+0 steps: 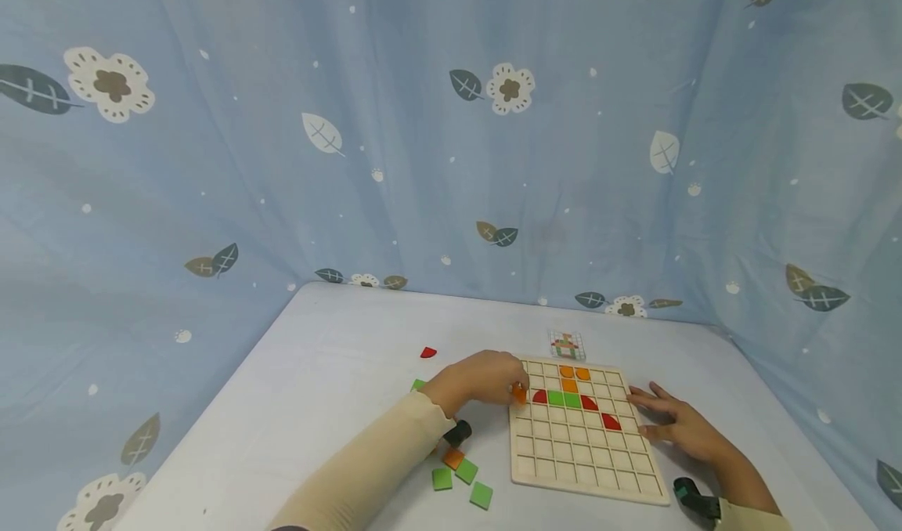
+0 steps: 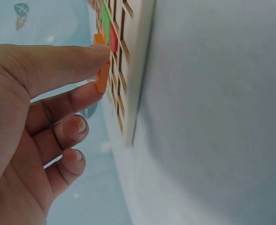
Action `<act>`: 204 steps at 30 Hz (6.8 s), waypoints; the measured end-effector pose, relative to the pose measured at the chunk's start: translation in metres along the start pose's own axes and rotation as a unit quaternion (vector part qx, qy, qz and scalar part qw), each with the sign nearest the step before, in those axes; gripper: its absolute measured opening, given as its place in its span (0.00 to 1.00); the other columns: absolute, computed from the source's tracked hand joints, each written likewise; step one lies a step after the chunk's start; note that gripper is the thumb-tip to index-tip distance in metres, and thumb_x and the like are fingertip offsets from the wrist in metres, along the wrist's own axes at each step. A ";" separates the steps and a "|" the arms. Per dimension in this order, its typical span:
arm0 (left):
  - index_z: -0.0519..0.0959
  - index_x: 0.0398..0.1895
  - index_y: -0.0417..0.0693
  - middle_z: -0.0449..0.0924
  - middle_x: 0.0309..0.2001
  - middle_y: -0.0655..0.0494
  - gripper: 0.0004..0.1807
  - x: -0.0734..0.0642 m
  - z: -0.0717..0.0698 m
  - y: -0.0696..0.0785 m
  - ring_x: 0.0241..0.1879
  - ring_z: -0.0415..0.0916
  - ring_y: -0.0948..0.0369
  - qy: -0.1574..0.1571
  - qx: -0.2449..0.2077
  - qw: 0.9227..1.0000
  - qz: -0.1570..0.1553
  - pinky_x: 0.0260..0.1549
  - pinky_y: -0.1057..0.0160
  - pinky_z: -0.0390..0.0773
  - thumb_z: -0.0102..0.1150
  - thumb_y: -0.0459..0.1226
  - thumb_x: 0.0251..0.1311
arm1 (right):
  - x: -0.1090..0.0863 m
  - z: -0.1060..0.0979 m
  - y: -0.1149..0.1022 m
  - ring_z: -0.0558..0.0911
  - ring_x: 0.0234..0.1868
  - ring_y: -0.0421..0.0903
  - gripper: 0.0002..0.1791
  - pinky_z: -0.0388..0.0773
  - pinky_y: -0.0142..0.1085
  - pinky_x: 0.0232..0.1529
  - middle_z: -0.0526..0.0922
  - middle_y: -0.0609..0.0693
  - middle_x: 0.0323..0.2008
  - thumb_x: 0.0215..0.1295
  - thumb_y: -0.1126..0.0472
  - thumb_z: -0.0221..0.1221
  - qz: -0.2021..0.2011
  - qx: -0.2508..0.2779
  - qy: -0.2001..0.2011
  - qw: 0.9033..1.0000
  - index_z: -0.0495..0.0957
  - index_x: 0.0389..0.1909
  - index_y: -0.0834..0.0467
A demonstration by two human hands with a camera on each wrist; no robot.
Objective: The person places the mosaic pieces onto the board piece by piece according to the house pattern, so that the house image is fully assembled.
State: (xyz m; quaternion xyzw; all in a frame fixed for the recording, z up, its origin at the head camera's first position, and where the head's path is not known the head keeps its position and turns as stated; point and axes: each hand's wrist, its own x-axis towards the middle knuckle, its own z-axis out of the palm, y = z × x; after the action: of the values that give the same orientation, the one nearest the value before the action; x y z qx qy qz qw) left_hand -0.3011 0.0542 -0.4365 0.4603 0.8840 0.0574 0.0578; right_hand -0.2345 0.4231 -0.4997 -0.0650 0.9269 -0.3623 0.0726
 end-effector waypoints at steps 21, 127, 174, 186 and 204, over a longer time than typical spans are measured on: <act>0.84 0.44 0.64 0.77 0.37 0.74 0.10 0.053 0.014 0.036 0.36 0.71 0.73 -0.012 0.008 0.999 0.030 0.39 0.71 0.71 0.68 0.47 0.58 | 0.000 -0.001 -0.003 0.42 0.71 0.71 0.39 0.40 0.73 0.58 0.60 0.64 0.70 0.48 0.49 0.70 0.011 -0.007 0.007 1.000 0.75 0.62 0.61; 0.86 0.43 0.61 0.79 0.37 0.70 0.10 -0.062 0.003 -0.005 0.33 0.72 0.71 -0.024 0.067 0.997 -0.023 0.39 0.70 0.74 0.67 0.44 0.59 | 0.000 0.000 -0.006 0.43 0.70 0.74 0.39 0.43 0.74 0.56 0.52 0.70 0.71 0.50 0.51 0.70 0.011 -0.018 0.000 1.000 0.73 0.63 0.62; 0.85 0.38 0.60 0.69 0.27 0.71 0.06 -0.117 0.017 -0.032 0.28 0.67 0.68 -0.008 0.025 0.999 -0.043 0.32 0.69 0.71 0.67 0.43 0.57 | 0.000 0.000 -0.002 0.43 0.71 0.73 0.40 0.41 0.74 0.57 0.55 0.68 0.71 0.48 0.49 0.71 0.017 -0.015 0.005 1.000 0.74 0.63 0.61; 0.84 0.38 0.61 0.70 0.28 0.70 0.06 -0.110 0.014 -0.028 0.28 0.67 0.68 -0.011 0.033 0.999 -0.036 0.32 0.70 0.71 0.69 0.42 0.56 | -0.001 0.002 -0.004 0.42 0.71 0.72 0.39 0.40 0.74 0.57 0.56 0.67 0.70 0.49 0.50 0.70 0.014 -0.012 0.007 1.000 0.74 0.62 0.61; 0.85 0.40 0.62 0.72 0.29 0.71 0.08 -0.071 0.005 -0.019 0.28 0.68 0.70 -0.001 0.061 0.998 0.015 0.33 0.71 0.71 0.68 0.44 0.57 | -0.001 0.002 -0.004 0.42 0.71 0.72 0.40 0.39 0.74 0.57 0.55 0.67 0.71 0.48 0.49 0.71 0.025 -0.008 0.008 1.000 0.74 0.63 0.60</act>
State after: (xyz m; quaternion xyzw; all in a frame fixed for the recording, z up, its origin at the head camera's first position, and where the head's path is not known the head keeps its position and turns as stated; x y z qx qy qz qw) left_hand -0.2746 -0.0148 -0.4407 0.4763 0.8788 0.0035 0.0298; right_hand -0.2331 0.4187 -0.4985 -0.0395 0.9316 -0.3538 0.0735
